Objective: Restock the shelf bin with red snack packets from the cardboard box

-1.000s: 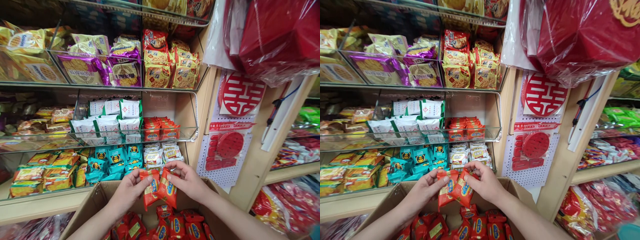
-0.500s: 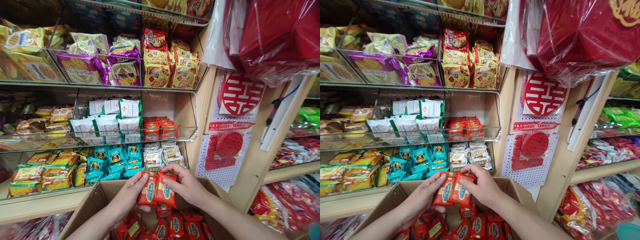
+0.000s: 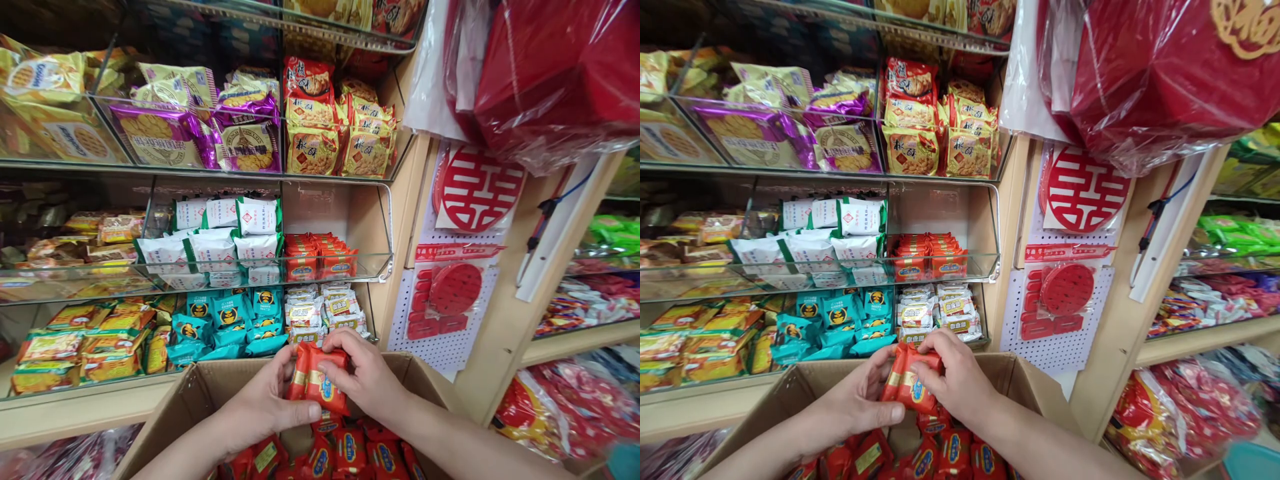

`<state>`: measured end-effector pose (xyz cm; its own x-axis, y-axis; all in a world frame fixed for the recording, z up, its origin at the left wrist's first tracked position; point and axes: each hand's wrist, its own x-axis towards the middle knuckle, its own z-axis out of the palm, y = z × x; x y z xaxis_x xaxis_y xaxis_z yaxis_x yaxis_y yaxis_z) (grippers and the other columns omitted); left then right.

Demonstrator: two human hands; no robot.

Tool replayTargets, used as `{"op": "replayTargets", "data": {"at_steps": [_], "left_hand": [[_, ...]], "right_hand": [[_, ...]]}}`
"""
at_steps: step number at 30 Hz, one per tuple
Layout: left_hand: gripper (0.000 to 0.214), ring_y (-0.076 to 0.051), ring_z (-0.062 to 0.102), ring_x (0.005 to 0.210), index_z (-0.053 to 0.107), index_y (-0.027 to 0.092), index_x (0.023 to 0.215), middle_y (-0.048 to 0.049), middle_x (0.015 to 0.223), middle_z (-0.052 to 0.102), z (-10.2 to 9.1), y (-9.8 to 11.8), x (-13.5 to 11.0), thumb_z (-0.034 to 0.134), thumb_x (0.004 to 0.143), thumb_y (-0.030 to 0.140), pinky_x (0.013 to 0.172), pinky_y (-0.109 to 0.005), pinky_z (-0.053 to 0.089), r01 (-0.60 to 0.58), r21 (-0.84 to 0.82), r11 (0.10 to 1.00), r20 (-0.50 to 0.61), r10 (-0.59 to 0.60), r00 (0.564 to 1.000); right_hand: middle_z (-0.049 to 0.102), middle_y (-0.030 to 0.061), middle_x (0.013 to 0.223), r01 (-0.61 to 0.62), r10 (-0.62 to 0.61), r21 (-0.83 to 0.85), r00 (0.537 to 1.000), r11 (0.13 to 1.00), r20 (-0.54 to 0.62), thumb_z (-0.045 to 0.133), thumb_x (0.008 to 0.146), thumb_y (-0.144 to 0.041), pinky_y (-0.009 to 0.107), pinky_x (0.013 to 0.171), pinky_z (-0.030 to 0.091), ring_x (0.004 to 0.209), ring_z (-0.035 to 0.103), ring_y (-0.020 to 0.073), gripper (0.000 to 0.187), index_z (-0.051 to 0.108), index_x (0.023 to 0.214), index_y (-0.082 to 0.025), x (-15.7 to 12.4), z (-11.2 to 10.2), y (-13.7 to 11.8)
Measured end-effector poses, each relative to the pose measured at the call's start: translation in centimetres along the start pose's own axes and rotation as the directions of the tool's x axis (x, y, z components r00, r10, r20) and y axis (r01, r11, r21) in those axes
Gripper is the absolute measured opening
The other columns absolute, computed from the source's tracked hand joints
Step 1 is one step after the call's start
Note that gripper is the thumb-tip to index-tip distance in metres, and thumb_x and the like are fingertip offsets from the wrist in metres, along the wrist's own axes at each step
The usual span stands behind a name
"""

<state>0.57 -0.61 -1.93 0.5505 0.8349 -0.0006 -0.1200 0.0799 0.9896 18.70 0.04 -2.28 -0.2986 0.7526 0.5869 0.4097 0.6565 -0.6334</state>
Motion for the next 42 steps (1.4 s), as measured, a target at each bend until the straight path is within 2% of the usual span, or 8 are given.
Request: {"op": "replayTargets", "data": {"at_steps": [4, 10, 14, 18, 22, 29, 34, 42], "left_hand": [[0.062, -0.018, 0.058, 0.092, 0.042, 0.024, 0.112, -0.0040, 0.108, 0.057, 0.0, -1.1, 0.3, 0.074, 0.060, 0.013, 0.085, -0.034, 0.041, -0.034, -0.010, 0.999, 0.054, 0.034, 0.998], [0.059, -0.015, 0.055, 0.088, 0.043, 0.023, 0.112, -0.0020, 0.102, 0.057, 0.1, -1.2, 0.3, 0.071, 0.062, 0.013, 0.077, -0.027, 0.043, -0.055, 0.042, 0.998, -0.062, 0.058, 0.996], [0.065, -0.013, 0.056, 0.078, 0.039, 0.024, 0.120, -0.0027, 0.104, 0.058, -0.2, -0.9, 0.2, 0.070, 0.064, 0.015, 0.066, -0.023, 0.044, 0.005, 0.032, 0.999, -0.081, -0.003, 0.997], [0.069, -0.012, 0.056, 0.071, 0.038, 0.027, 0.125, -0.0036, 0.109, 0.056, -0.4, -1.0, 0.1, 0.067, 0.065, 0.013, 0.059, -0.021, 0.043, -0.001, 0.077, 0.997, -0.074, 0.007, 0.997], [0.073, -0.014, 0.057, 0.072, 0.033, 0.028, 0.123, -0.0016, 0.096, 0.058, -0.3, -0.8, 0.3, 0.069, 0.061, 0.012, 0.059, -0.023, 0.045, -0.107, 0.083, 0.991, -0.137, 0.118, 0.983], [0.048, -0.018, 0.062, 0.077, 0.042, 0.024, 0.103, -0.0028, 0.088, 0.065, 0.6, 0.6, 0.3, 0.071, 0.065, 0.028, 0.065, -0.028, 0.049, -0.199, 0.027, 0.980, -0.254, 0.200, 0.946], [0.038, -0.018, 0.062, 0.078, 0.047, 0.024, 0.100, -0.0024, 0.086, 0.066, -0.4, 0.6, 0.5, 0.069, 0.069, 0.028, 0.069, -0.028, 0.049, -0.201, 0.056, 0.978, -0.132, 0.207, 0.969], [0.036, -0.013, 0.057, 0.060, 0.057, 0.021, 0.082, 0.0034, 0.069, 0.062, -1.9, 2.1, 1.7, 0.076, 0.057, 0.039, 0.054, -0.021, 0.045, -0.222, 0.087, 0.971, -0.335, 0.239, 0.912]], "right_hand": [[0.051, 0.0027, 0.082, 0.058, -0.058, -0.013, 0.998, 0.998, 0.016, 0.052, 0.078, -0.017, 0.026, 0.071, 0.042, 0.077, 0.049, 0.0130, 0.005, 0.047, 0.077, -0.019, -0.3, 0.8, -0.1], [0.053, 0.0035, 0.085, 0.023, -0.022, -0.009, 0.999, 1.000, 0.027, 0.053, 0.079, -0.023, 0.028, 0.074, 0.041, 0.081, 0.049, 0.0141, 0.005, 0.049, 0.079, -0.018, -0.2, 0.5, -0.1], [0.056, 0.0057, 0.099, -0.091, 0.082, 0.102, 0.992, 0.991, 0.095, 0.053, 0.080, -0.032, 0.031, 0.079, 0.043, 0.089, 0.052, 0.0157, 0.028, 0.048, 0.105, -0.020, -0.2, 0.2, 0.1], [0.052, 0.0077, 0.117, -0.052, 0.011, 0.199, 0.979, 0.979, 0.203, 0.054, 0.080, -0.037, 0.032, 0.089, 0.041, 0.104, 0.051, 0.0179, 0.050, 0.037, 0.125, -0.022, -0.1, -0.2, 0.0], [0.050, 0.0070, 0.122, -0.027, -0.010, 0.190, 0.982, 0.982, 0.191, 0.052, 0.081, -0.037, 0.033, 0.095, 0.036, 0.111, 0.047, 0.0184, 0.046, 0.041, 0.123, -0.022, 0.1, -0.4, -0.2], [0.054, 0.0073, 0.108, -0.249, 0.159, 0.431, 0.959, 0.867, 0.235, 0.065, 0.068, -0.041, 0.031, 0.078, 0.046, 0.093, 0.056, 0.0174, 0.043, 0.045, 0.100, -0.021, 0.1, -0.3, 0.4], [0.045, 0.0070, 0.122, -0.038, -0.019, 0.243, 0.974, 0.969, 0.228, 0.078, 0.047, -0.034, 0.035, 0.095, 0.035, 0.112, 0.045, 0.0210, 0.058, 0.051, 0.096, -0.021, 0.8, -1.5, -0.7], [0.056, 0.0052, 0.090, 0.116, -0.079, -0.229, 0.983, 0.967, 0.163, 0.065, 0.067, -0.029, 0.027, 0.064, 0.044, 0.076, 0.053, 0.0167, 0.035, 0.049, 0.096, -0.019, 2.2, -3.9, -2.9]]}}
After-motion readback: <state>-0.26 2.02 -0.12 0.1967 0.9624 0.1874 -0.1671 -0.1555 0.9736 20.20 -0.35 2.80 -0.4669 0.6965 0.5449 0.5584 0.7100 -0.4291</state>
